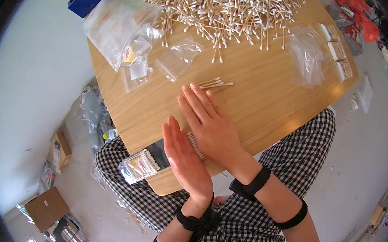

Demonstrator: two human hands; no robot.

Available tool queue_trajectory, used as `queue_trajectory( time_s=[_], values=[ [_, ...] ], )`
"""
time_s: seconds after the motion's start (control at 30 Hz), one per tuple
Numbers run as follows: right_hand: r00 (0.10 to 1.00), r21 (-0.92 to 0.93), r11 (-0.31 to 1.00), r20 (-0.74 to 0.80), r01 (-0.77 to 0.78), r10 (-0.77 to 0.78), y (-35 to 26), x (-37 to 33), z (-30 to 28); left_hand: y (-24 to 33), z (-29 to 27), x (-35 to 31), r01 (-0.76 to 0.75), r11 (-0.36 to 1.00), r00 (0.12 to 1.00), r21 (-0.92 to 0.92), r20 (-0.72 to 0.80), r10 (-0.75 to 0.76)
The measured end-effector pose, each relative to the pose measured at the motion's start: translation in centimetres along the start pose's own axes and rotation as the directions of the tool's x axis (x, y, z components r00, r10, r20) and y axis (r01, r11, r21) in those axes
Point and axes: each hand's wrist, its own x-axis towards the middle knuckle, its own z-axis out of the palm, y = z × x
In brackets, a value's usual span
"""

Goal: Manually aligning and packaging cotton swabs into small plastic cases.

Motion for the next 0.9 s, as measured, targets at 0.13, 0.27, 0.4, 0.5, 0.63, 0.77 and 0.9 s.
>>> queue_trajectory(
  time_s=[0.13,0.27,0.4,0.5,0.63,0.77,0.9],
  values=[
    [0.999,-0.079,0.997,0.034,0.016,-0.014,0.1,0.1,0.5,1.7,-2.8,1.6,-0.154,0.987,0.988,-0.036,-0.006,0.154],
    [0.999,-0.047,0.998,0.023,-0.035,0.036,-0.7,0.2,1.1,6.2,-9.2,4.7,-0.199,0.839,0.944,0.507,-0.131,0.303],
    [1.000,-0.017,1.000,0.008,-0.024,0.024,-3.7,1.2,1.9,7.0,-14.7,6.3,0.026,0.448,0.964,0.894,-0.140,0.224],
    [1.000,-0.045,0.999,-0.007,0.001,-0.001,-5.3,1.7,3.1,5.6,-14.8,6.2,0.114,0.223,0.975,0.968,-0.152,0.162],
    [1.000,-0.046,0.999,0.006,0.008,-0.008,-6.2,2.2,3.5,5.2,-13.9,5.8,0.090,0.231,0.970,0.969,-0.138,0.202],
    [0.999,-0.047,0.999,0.036,0.002,-0.001,-6.7,2.5,3.6,4.4,-14.2,6.1,0.097,0.318,0.972,0.943,-0.158,0.172],
    [0.999,-0.058,0.998,0.041,0.007,-0.005,-6.8,2.8,4.0,4.2,-14.3,6.5,0.143,0.544,0.982,0.827,-0.188,0.027]
  ],
)
